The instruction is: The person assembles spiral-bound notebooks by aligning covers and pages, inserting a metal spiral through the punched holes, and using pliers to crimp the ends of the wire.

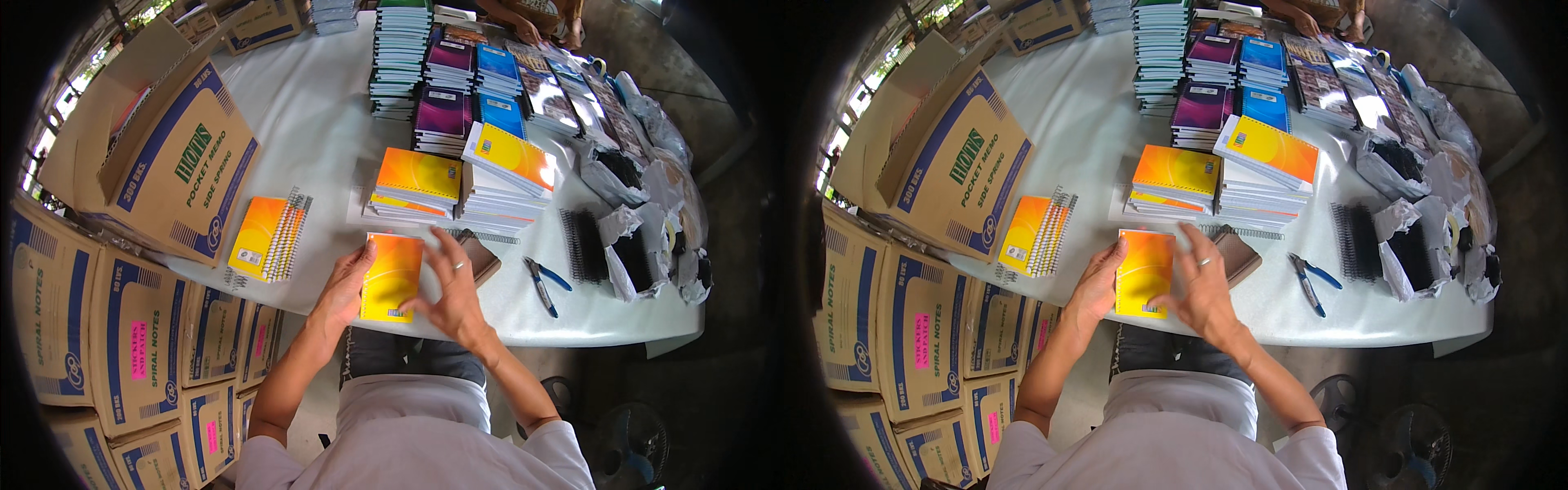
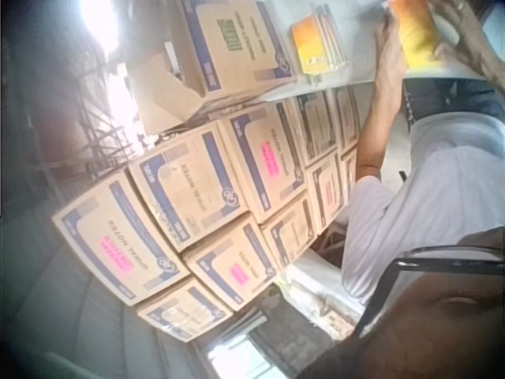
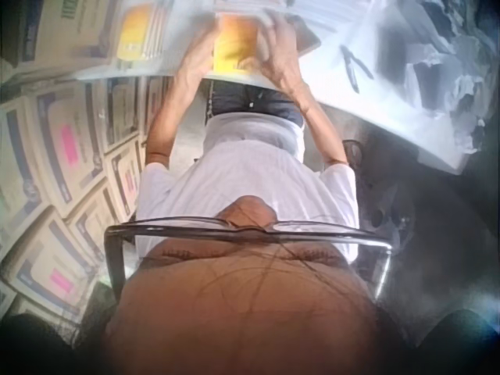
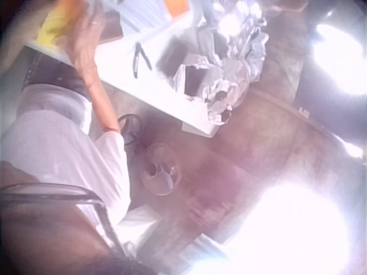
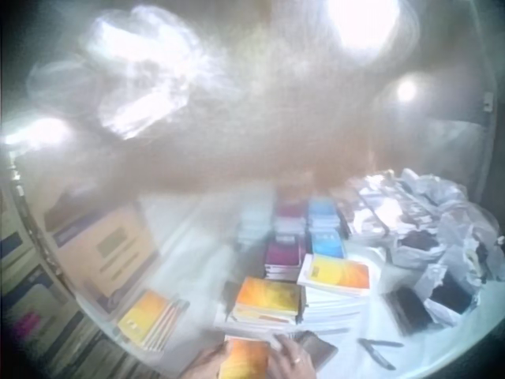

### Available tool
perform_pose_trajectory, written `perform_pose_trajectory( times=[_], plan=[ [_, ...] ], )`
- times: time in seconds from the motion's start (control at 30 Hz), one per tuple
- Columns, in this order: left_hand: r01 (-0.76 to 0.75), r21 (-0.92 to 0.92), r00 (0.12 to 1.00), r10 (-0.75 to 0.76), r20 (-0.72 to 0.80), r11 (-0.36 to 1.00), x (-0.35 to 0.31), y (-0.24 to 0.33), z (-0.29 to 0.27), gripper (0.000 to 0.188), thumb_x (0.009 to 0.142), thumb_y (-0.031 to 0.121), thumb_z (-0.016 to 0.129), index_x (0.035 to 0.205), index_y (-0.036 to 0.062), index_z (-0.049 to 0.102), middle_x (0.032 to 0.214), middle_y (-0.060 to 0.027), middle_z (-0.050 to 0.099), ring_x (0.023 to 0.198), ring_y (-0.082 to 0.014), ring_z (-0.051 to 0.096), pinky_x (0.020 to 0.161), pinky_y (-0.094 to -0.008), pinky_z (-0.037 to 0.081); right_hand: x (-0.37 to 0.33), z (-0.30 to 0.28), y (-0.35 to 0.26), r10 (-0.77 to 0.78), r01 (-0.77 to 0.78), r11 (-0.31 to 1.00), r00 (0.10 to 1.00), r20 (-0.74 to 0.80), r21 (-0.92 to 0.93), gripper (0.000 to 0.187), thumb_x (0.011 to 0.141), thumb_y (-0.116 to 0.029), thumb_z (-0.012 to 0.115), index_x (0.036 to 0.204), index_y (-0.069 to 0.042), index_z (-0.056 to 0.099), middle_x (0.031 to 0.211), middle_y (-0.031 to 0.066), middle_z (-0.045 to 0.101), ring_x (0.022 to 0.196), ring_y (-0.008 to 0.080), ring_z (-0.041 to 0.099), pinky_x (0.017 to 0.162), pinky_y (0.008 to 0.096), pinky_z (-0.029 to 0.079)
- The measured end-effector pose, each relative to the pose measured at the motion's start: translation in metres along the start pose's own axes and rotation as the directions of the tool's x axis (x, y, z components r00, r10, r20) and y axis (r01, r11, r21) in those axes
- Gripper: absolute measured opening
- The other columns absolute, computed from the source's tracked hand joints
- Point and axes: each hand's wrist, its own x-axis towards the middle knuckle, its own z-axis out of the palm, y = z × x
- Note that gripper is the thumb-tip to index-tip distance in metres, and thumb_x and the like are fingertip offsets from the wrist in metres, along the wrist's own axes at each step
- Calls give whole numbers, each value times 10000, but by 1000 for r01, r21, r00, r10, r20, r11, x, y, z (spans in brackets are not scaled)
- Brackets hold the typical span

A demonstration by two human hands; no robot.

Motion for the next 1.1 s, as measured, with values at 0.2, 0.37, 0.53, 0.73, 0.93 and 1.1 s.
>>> perform_pose_trajectory(
  times=[0.2,0.37,0.53,0.73,0.93,1.1],
  plan=[
    [29,50,995,-24,-97,998,2,-12,0,517,989,447,563,1267,11,577,1190,-74,641,1062,-147,618,905,-318,515,-24,27,-5,-160,222,957,940,301,-185,802,716,-325,806,1402,-63,481,1538,219,335,1419,344,358,1133,478,370],
    [118,46,991,-115,-74,992,10,-16,-23,653,963,565,525,1285,-2,556,1172,-101,652,1035,-172,632,896,-333,522,-25,20,-1,-138,158,987,929,343,-32,631,808,-181,745,1362,11,513,1488,245,406,1378,362,418,1103,415,420],
    [170,-30,985,-171,-14,985,13,-14,-28,600,998,512,496,1319,7,533,1244,-109,631,1109,-193,612,950,-349,503,-11,4,14,-161,62,952,934,318,300,385,913,3,582,1297,6,575,1212,262,622,1191,397,581,956,391,507],
    [223,-81,966,-209,154,971,14,-9,-37,550,1001,431,540,1346,4,505,1258,-111,622,1127,-192,611,970,-351,503,-8,-3,12,55,-162,929,949,311,332,150,965,-23,526,1099,34,560,767,226,568,682,400,582,634,398,450],
    [102,1,985,-101,143,995,5,-11,-37,525,938,82,607,1421,-8,420,1265,-110,602,1127,-194,615,979,-336,506,-16,1,13,220,-273,910,956,193,313,73,985,-37,499,1042,8,507,764,234,543,714,385,602,628,396,444],
    [41,49,995,-46,91,998,-5,-11,-27,525,936,54,576,1431,-11,413,1274,-95,600,1150,-178,596,994,-317,487,-39,10,-11,202,-201,968,979,9,150,281,900,22,560,1175,41,507,983,262,627,879,407,664,791,401,536]
  ],
)
